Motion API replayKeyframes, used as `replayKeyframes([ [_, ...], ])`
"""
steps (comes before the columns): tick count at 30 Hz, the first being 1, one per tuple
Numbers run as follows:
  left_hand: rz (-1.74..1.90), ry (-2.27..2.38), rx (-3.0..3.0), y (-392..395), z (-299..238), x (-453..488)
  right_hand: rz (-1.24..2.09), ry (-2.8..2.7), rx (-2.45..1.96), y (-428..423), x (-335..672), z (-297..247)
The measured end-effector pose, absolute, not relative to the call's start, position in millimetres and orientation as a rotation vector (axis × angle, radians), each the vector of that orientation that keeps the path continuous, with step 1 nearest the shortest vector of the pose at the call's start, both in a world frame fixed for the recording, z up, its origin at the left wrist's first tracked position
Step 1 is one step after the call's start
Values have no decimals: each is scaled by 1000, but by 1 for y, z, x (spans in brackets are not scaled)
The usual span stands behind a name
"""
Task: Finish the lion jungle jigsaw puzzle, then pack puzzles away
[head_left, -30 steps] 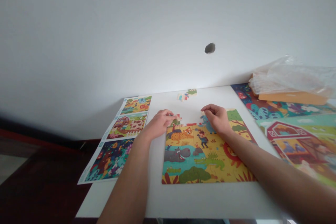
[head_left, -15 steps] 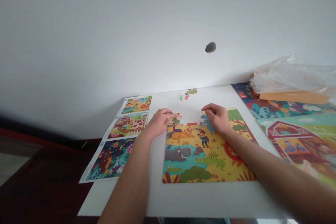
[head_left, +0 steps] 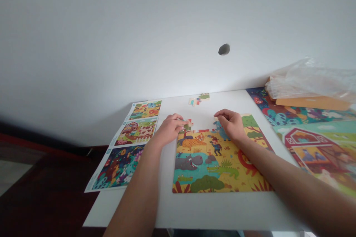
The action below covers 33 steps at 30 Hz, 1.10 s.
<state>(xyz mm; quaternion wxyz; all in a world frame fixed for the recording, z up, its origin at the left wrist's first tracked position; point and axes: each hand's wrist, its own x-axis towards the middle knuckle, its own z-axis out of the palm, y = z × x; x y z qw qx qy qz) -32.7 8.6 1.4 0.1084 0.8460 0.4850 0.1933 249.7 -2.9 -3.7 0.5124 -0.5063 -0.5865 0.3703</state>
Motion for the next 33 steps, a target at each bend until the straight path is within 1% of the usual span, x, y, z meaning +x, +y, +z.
replayKeyframes([
  [13,562,1527,2452,5,3,-18,872,-1420,-1232,-3,250,-3],
  [20,531,1804,2367,-2,5,1,872,-1414,-1245,-3,250,-2],
  [26,643,1763,2286,0,-1,5,873,-1420,-1245,-3,249,-1],
  [33,628,1788,2304,3,-2,-5,870,-1422,-1241,-3,249,-3],
])
